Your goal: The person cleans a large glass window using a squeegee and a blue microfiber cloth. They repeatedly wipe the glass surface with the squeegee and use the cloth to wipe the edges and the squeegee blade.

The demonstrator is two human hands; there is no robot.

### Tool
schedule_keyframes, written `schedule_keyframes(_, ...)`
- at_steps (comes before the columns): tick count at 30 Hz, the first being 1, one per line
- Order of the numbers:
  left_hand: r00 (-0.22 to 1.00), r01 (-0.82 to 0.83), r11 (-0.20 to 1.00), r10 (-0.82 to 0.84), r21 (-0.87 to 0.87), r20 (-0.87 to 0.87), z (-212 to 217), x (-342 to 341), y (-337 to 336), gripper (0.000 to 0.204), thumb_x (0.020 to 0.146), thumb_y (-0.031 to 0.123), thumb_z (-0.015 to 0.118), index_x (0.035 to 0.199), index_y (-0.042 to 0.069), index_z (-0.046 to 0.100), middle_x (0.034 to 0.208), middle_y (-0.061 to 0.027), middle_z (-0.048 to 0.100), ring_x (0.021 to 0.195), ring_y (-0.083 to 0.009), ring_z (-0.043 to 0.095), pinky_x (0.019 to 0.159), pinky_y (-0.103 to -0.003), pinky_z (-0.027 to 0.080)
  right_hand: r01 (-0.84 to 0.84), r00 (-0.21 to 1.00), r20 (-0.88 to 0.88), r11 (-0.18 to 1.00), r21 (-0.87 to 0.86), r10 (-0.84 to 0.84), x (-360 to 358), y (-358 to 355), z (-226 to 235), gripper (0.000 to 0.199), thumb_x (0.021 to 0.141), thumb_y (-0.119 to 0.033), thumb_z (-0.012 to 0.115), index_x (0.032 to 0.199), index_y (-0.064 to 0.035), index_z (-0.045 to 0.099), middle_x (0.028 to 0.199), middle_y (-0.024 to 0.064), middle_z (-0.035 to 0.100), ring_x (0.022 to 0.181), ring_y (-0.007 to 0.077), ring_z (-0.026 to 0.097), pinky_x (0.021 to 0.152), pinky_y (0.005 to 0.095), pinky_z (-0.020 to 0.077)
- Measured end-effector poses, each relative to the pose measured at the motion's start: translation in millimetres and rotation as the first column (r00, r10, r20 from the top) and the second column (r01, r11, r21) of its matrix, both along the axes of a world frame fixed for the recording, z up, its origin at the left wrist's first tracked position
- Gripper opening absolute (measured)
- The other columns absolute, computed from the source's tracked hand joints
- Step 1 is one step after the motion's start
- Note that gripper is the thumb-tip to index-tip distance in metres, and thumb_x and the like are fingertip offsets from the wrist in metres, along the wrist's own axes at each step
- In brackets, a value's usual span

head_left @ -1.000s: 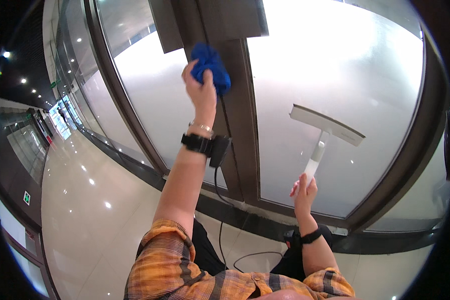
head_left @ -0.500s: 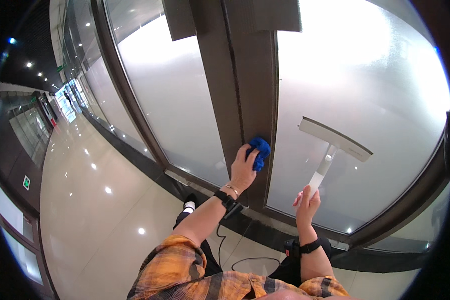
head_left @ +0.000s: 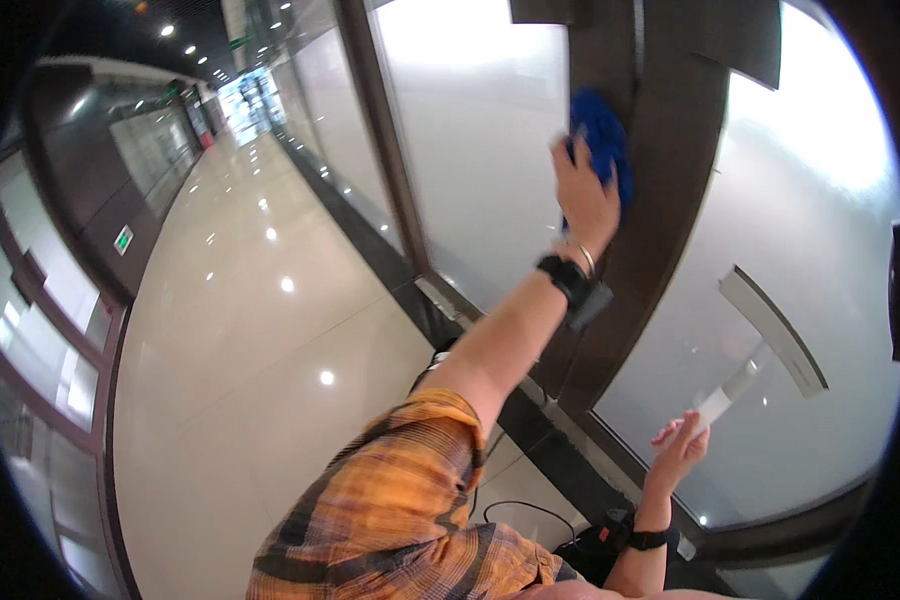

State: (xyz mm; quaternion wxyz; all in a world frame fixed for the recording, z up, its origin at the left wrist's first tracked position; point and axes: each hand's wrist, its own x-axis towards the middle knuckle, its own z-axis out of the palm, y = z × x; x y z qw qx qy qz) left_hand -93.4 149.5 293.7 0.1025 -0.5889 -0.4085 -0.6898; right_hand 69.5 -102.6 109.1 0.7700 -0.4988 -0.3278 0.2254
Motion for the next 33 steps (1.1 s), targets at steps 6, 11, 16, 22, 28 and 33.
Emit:
schedule_keyframes(6, 0.978, 0.167, 0.914, -0.106, -0.371, 0.179, -154.7, -23.0, -14.8, 0.046, 0.087, 0.008, 0.058, 0.128, -0.002, 0.042, 0.127, -0.0233, 0.040, 0.109, -0.0443, 0.049, 0.089, -0.045, 0.046, -0.013, 0.998, -0.068, 1.000, 0.013, 0.014, -8.7, 1.7, 7.3, 0.030, 0.099, -0.034, 0.050, 0.090, -0.0055, 0.048, 0.064, 0.0007, 0.046, 0.049, 0.0062, 0.045, 0.042, 0.0213, 0.0388)
schedule_keyframes(11, 0.956, 0.203, 0.962, -0.155, -0.181, 0.248, -92.4, -30.4, 8.9, 0.047, 0.086, 0.004, 0.057, 0.130, -0.001, 0.043, 0.126, -0.0211, 0.041, 0.113, -0.0407, 0.046, 0.098, -0.043, 0.039, 0.043, 0.999, -0.026, 0.999, -0.021, -0.044, 5.3, 6.3, -9.5, 0.030, 0.099, -0.035, 0.051, 0.091, -0.0056, 0.048, 0.063, 0.0009, 0.046, 0.049, 0.0057, 0.045, 0.041, 0.0213, 0.0385)
schedule_keyframes(16, 0.985, 0.159, 0.987, -0.157, -0.019, 0.072, 26.8, -21.5, 8.5, 0.051, 0.086, 0.009, 0.058, 0.133, 0.000, 0.042, 0.135, -0.0220, 0.033, 0.125, -0.0398, 0.037, 0.107, -0.044, 0.032, 0.039, 0.999, 0.024, 0.997, -0.064, -0.038, 8.7, -2.7, -11.7, 0.030, 0.098, -0.033, 0.052, 0.090, -0.0051, 0.047, 0.061, 0.0007, 0.047, 0.047, 0.0071, 0.046, 0.040, 0.0216, 0.0382)
schedule_keyframes(22, 0.994, 0.056, 0.983, -0.039, -0.173, 0.098, -101.9, -10.7, 12.3, 0.048, 0.085, 0.007, 0.059, 0.129, -0.001, 0.042, 0.127, -0.0250, 0.040, 0.109, -0.0442, 0.048, 0.092, -0.045, 0.043, -0.017, 1.000, 0.019, 0.996, -0.089, 0.019, 14.8, -6.7, -9.6, 0.030, 0.098, -0.034, 0.053, 0.090, -0.0051, 0.047, 0.061, 0.0012, 0.047, 0.045, 0.0082, 0.045, 0.040, 0.0227, 0.0382)
schedule_keyframes(28, 0.988, 0.153, 0.758, -0.117, -0.635, 0.099, -268.0, -27.4, -22.9, 0.042, 0.090, 0.015, 0.056, 0.127, -0.001, 0.045, 0.122, -0.0272, 0.047, 0.109, -0.0468, 0.049, 0.092, -0.048, 0.043, -0.014, 0.999, 0.037, 0.997, -0.076, 0.017, 14.9, -5.7, -8.0, 0.030, 0.097, -0.033, 0.054, 0.089, -0.0045, 0.048, 0.060, 0.0004, 0.048, 0.044, 0.0073, 0.046, 0.039, 0.0222, 0.0377)
schedule_keyframes(33, 0.955, 0.195, 0.942, -0.119, -0.273, 0.271, -135.3, -24.2, 4.5, 0.045, 0.094, 0.018, 0.051, 0.126, -0.013, 0.044, 0.129, -0.0331, 0.043, 0.119, -0.0459, 0.042, 0.102, -0.047, 0.034, -0.017, 0.999, 0.049, 0.998, -0.067, 0.020, 20.0, -9.7, -11.4, 0.031, 0.098, -0.034, 0.053, 0.091, -0.0037, 0.049, 0.060, -0.0003, 0.048, 0.046, 0.0063, 0.046, 0.040, 0.0211, 0.0379)
